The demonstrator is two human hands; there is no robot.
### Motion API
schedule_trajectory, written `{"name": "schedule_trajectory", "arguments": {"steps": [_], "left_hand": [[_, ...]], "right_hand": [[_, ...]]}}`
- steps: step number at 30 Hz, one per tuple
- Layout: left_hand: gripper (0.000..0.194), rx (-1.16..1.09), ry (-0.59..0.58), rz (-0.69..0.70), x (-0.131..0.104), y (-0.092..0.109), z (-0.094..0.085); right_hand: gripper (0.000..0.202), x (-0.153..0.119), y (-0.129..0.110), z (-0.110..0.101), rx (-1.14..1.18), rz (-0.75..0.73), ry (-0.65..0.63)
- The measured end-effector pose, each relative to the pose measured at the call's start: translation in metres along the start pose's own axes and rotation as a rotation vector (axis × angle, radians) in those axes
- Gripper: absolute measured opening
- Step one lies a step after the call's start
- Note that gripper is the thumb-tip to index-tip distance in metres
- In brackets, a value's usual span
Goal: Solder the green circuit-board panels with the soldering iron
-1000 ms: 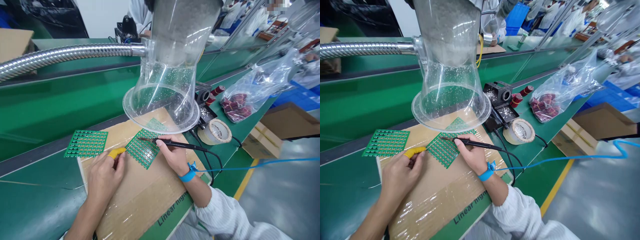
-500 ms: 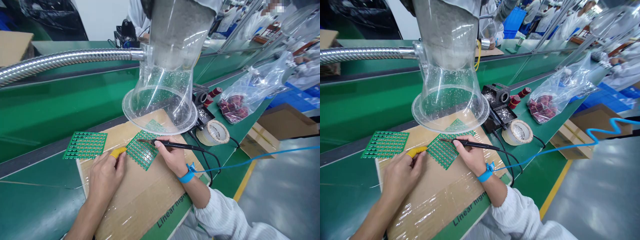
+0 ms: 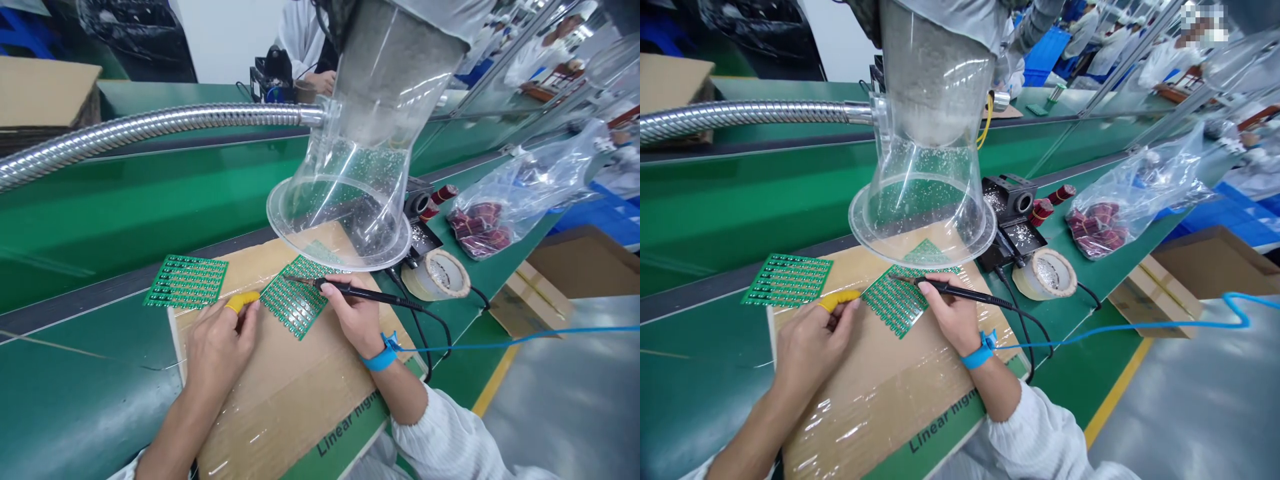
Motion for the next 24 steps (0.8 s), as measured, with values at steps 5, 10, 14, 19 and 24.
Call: {"name": "schedule_trajectory", "arguments": {"steps": [5, 10, 14, 19, 24], "left_hand": [[0.031, 0.013, 0.03, 0.011, -0.001, 0.0009, -0.0008], [0.033, 0.02, 0.036, 0.009, -0.0014, -0.0004, -0.0007], [0.038, 0.021, 0.047, -0.014, -0.0021, -0.0018, -0.0004], [0.041, 0.028, -0.013, -0.093, -0.0026, -0.0031, 0.0014], [0.041, 0.024, -0.029, -0.129, -0.0021, -0.0039, 0.0012]], "right_hand": [[0.017, 0.001, -0.0004, 0.0002, 0.001, -0.001, -0.002], [0.017, 0.0019, 0.0003, 0.002, 0.011, 0.011, -0.015], [0.018, 0.002, 0.0029, 0.0031, 0.017, 0.018, -0.021], [0.02, 0.0022, 0.006, 0.0026, 0.011, 0.009, -0.007], [0.019, 0.002, 0.0061, 0.0011, 0.07, 0.015, 0.017]]}}
Point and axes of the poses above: each hand's wrist, its own x-axis towards the middle knuckle, its own z-axis out of the palm, y = z × x, the point moved 4 cm from there along x, towards the middle knuckle, and after that the axes turned 6 degrees about x, right-handed, at the moved point
